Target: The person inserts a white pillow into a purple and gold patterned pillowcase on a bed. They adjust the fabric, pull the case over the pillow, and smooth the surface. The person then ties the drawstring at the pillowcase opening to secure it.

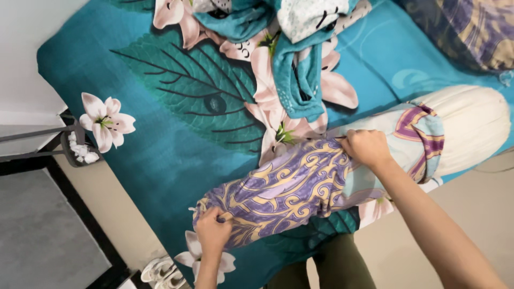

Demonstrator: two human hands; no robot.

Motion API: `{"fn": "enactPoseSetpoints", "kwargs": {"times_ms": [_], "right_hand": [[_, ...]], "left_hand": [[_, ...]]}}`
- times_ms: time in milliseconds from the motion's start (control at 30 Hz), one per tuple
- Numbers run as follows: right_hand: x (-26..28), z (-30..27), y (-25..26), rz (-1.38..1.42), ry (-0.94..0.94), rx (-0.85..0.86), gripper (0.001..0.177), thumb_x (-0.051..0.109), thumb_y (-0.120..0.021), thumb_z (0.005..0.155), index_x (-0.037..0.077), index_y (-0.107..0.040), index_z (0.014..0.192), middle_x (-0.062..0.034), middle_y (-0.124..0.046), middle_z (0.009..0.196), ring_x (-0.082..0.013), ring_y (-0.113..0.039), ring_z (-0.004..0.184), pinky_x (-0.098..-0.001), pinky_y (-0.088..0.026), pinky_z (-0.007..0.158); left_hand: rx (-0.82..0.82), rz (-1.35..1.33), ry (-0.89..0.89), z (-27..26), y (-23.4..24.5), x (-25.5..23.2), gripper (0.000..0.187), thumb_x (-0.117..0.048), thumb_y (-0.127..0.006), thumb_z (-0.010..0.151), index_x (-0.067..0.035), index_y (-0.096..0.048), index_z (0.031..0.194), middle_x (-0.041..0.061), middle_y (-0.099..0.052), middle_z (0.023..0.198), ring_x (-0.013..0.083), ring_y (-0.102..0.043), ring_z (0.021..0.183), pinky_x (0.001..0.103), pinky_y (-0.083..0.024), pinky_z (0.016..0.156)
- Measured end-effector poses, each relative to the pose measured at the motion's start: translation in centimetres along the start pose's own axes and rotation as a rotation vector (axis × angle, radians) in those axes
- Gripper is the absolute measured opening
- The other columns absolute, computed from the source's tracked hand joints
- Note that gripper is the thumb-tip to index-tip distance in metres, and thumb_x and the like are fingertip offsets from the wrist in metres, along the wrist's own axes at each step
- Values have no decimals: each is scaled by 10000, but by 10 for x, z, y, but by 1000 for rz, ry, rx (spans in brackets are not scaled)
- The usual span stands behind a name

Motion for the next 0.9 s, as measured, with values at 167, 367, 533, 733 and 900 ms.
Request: {"fn": "enactPoseSetpoints", "kwargs": {"times_ms": [167, 367, 533, 733, 900], "right_hand": [[-18, -8, -14, 156, -182, 26, 382, 462, -647, 912, 113, -760, 805, -165, -738, 815, -381, -714, 760, -503, -567, 693], [-28, -59, -41, 552, -160, -12, 318, 425, -642, 898, 133, -753, 957, -144, -734, 796, -376, -715, 757, -484, -552, 681], [4, -126, -98, 596, -145, 274, 357, 478, -699, 822, 133, -769, 881, -101, -765, 785, -302, -751, 766, -433, -575, 712], [53, -121, -120, 621, -303, 292, 450, 555, -724, 798, 117, -805, 862, -112, -775, 840, -319, -744, 824, -434, -583, 743], [71, -107, -135, 620, -394, 143, 386, 463, -734, 830, 82, -801, 833, -163, -754, 835, -371, -727, 813, -465, -568, 757]], "left_hand": [[68, 55, -12, 24, -2, -11, 134, -146, -744, 697, -66, -657, 760, 120, -682, 803, 357, -655, 833, 458, -497, 765], [-194, 69, -130, 13, 19, -3, 417, -169, -762, 664, 3, -645, 1026, 172, -632, 999, 402, -590, 973, 475, -432, 893], [67, -161, 504, -57, -54, 65, 453, -428, -796, 802, -9, -652, 896, 82, -653, 797, 266, -646, 772, 377, -524, 755], [747, -521, 942, -109, -177, 80, 677, -710, -634, 782, -112, -736, 1082, 3, -748, 985, 182, -656, 895, 400, -508, 752], [495, -704, 981, -81, -231, 68, 697, -706, -626, 818, -48, -702, 1034, 46, -744, 976, 174, -694, 898, 401, -556, 767]]}}
Point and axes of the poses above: each hand's wrist, its own z-axis towards the middle knuckle, its own y-axis out of the back of the hand, x = y × z, the point moved 7 cm from there along z, towards the middle knuckle
